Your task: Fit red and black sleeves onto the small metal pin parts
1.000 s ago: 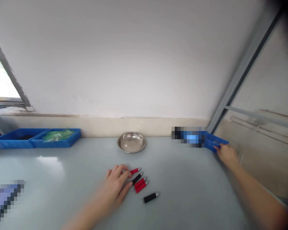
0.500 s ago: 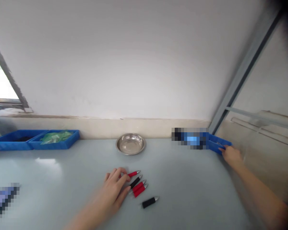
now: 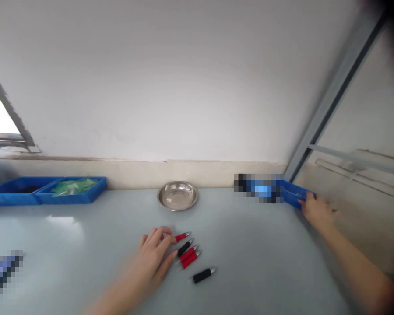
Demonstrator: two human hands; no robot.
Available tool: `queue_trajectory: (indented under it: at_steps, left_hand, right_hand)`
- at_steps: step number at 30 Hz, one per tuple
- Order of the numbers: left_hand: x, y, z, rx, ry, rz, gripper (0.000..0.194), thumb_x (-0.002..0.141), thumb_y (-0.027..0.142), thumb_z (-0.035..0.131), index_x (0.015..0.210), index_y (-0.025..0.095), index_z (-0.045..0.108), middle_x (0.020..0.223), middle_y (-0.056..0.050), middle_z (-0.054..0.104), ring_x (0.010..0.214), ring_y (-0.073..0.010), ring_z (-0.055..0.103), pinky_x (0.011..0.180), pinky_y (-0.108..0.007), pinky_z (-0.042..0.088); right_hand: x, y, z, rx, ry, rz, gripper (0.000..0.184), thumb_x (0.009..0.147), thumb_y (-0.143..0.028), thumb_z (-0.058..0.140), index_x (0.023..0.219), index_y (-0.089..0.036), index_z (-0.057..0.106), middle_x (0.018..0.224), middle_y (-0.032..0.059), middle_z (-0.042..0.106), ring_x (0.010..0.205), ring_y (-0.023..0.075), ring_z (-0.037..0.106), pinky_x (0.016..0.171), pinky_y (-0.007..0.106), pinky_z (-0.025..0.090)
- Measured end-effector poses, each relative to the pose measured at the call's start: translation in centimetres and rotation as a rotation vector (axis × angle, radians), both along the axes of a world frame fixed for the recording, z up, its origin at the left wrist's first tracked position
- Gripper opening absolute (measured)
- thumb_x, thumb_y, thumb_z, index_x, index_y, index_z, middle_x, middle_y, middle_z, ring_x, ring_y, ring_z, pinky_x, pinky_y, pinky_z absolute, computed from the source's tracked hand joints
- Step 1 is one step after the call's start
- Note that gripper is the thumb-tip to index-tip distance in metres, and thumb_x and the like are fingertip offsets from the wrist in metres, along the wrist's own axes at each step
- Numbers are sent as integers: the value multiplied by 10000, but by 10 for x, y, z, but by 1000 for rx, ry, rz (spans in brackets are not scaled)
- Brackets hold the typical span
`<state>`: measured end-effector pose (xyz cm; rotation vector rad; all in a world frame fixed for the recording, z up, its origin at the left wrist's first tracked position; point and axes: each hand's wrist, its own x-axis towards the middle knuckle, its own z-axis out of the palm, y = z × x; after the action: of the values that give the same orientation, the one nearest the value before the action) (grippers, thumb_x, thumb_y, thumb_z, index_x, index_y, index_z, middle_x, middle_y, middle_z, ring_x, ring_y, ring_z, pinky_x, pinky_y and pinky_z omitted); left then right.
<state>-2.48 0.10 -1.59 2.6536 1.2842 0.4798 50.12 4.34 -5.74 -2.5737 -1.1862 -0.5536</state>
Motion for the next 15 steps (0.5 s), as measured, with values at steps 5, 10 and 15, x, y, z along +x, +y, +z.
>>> queue_trajectory:
  at_steps: [5,10,15]
  left_hand:
    - [-1,0,-2,14,-14,-6,244,864,348,342,1020,246,500,1071,-61,464,908,-204,467,767,-378,392]
    - [-1,-1,2,9,-22,-5,243,868,339,331,992,240,515,1061,-62,464,882,-193,479,751,-366,405]
    - [0,-2,6,-23,-12,-6,239,873,331,325,977,230,515,1056,-69,461,906,-200,475,778,-393,398]
  right_hand:
    - [-54,4,24,-58,-279,206,442,782,-272,444,1203,-138,438,1157,197,469,1015,391,418,720,504,361]
    - [-69,29,32,5,-190,360,423,789,-352,439,1169,-172,479,1145,144,507,1004,321,455,753,444,382]
    - [-41,55,33,18,408,388,317,812,-332,384,869,-120,612,682,96,634,716,228,595,641,309,428]
